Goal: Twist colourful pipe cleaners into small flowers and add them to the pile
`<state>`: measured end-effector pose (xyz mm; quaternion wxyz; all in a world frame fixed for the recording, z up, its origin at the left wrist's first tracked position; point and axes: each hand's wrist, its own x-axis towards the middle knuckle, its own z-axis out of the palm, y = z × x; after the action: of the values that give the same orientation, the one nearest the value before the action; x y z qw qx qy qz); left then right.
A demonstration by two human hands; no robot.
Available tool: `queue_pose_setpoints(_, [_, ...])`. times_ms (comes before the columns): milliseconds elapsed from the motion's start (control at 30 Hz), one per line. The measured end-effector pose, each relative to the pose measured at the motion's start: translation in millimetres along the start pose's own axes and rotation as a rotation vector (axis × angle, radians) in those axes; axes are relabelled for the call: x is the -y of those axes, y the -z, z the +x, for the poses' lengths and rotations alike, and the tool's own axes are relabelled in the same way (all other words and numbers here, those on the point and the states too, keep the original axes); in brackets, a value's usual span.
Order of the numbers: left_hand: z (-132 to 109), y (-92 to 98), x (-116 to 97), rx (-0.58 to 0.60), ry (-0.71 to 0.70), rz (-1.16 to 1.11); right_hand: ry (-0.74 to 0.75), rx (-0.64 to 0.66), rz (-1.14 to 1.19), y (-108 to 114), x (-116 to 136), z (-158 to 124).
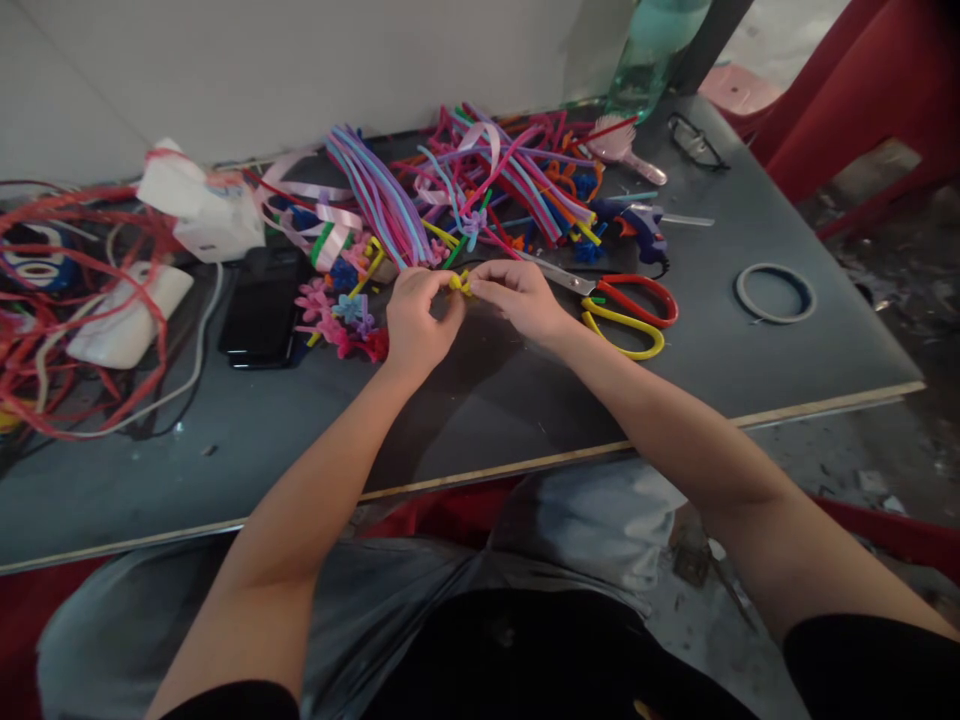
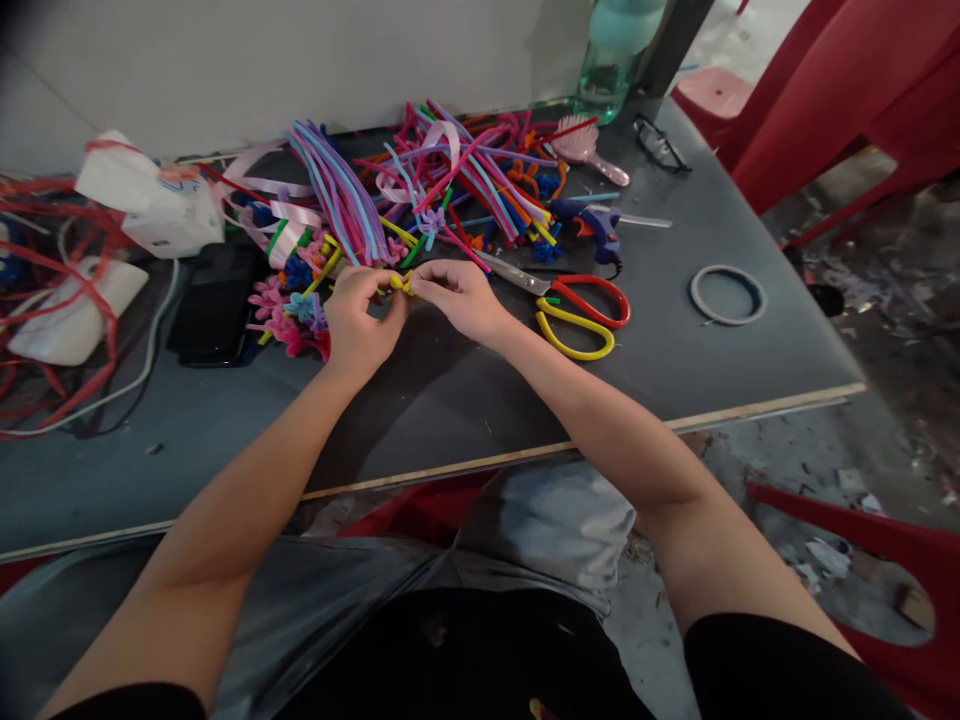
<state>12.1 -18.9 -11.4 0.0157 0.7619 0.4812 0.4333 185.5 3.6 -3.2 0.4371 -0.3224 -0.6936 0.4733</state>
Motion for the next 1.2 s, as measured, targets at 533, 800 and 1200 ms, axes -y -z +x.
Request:
queue_pose_setpoints(533, [3, -6.7, 5, 0.084, 0.331, -0.540, 0.194, -0.079, -0.372, 9, -1, -3])
queue_pose_setpoints(800, [2, -12.2, 11, -0.011, 0.338, -0.636, 0.154, -0.196, -0.120, 4, -9, -2])
queue_pose_setpoints(1200, [1, -1.6, -1, -0.060, 0.213, -0.382, 0.117, -0.253, -0.143, 0, 0, -4])
